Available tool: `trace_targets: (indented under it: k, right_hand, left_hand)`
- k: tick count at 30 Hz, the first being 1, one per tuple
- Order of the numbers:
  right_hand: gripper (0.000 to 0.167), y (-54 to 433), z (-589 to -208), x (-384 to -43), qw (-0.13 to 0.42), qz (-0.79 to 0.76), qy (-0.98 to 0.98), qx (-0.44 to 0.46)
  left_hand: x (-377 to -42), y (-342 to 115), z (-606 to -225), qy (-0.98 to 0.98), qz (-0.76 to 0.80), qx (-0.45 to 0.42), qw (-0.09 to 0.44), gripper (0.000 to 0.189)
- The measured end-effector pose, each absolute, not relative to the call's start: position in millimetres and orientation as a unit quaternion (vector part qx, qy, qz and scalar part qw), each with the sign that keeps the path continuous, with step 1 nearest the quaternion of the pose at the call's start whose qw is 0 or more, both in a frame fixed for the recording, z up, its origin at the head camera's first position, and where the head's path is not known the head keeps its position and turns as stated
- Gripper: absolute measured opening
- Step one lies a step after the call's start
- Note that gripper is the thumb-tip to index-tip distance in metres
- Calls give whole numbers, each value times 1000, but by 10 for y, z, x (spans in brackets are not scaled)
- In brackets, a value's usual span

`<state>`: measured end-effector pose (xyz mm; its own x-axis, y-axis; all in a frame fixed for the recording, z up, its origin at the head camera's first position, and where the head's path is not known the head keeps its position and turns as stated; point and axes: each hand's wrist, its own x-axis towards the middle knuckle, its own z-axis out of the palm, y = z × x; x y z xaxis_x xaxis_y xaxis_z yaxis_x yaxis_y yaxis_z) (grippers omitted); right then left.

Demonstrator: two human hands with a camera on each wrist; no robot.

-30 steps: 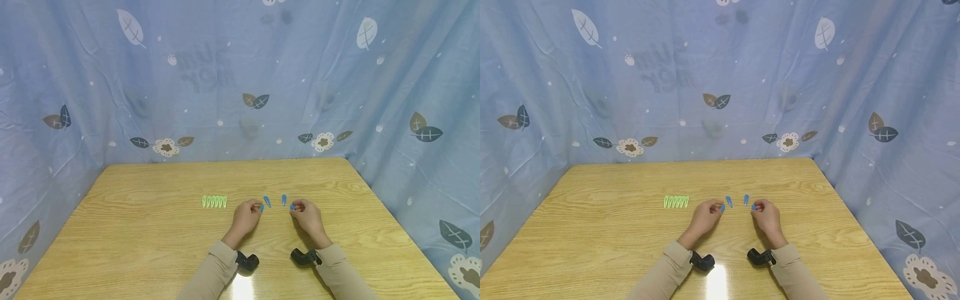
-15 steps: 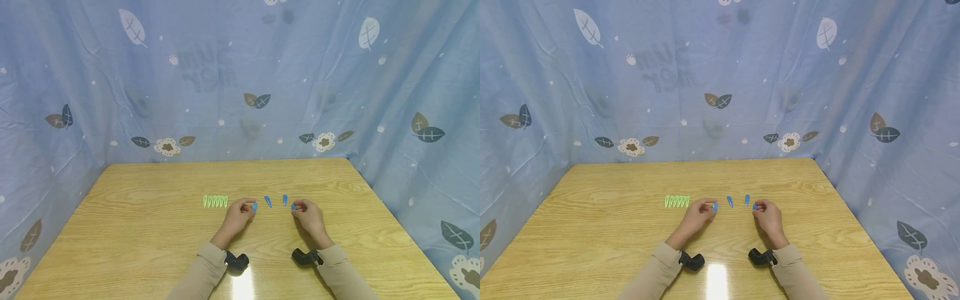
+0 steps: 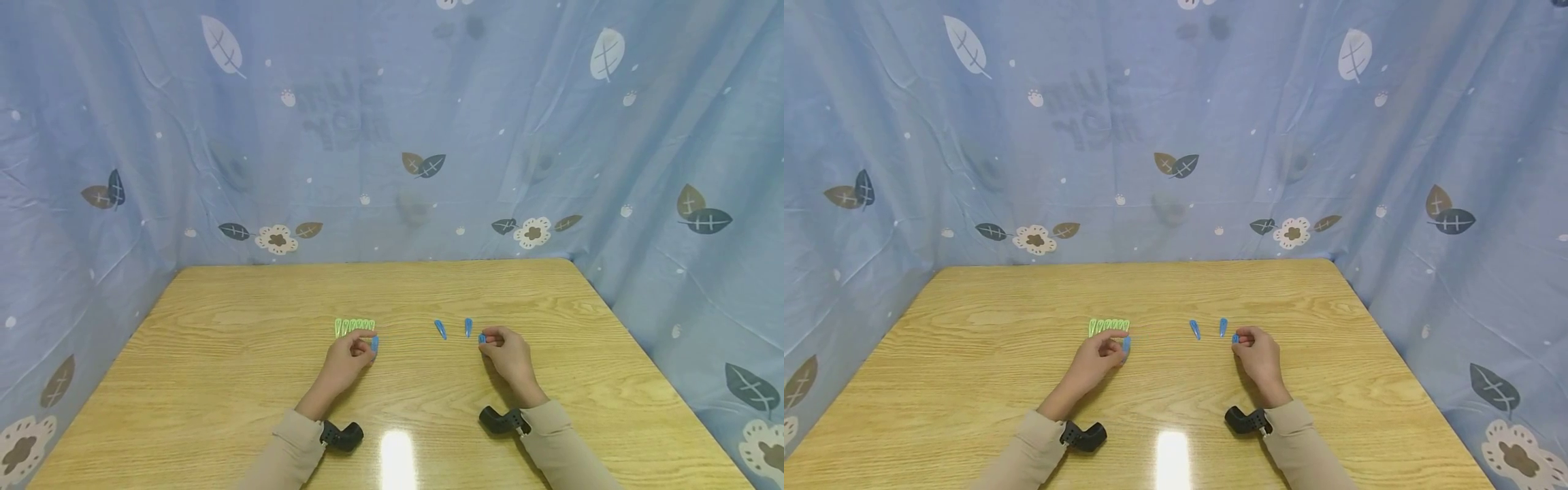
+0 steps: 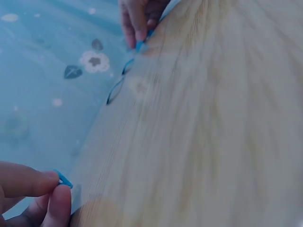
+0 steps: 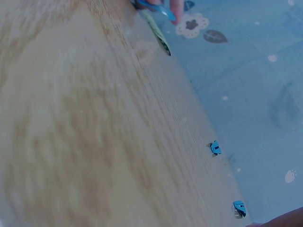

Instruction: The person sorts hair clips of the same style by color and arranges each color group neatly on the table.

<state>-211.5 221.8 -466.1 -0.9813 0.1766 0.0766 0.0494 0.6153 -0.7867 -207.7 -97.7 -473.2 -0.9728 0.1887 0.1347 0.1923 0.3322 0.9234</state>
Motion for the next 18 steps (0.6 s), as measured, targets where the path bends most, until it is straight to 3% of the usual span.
trace_targets:
  k: [10,18]
  right_hand:
    - [26,2229,-4669,-2114,80,429,-898,-62]
    - [26,2203,-4658,-2110,81,432,-896,-61]
  left_hand:
    - [-2019,-1400,-4654,-862,-505,-54,16,33]
    - [-2035,-1469,-4558,-890,-455,-10,6,37]
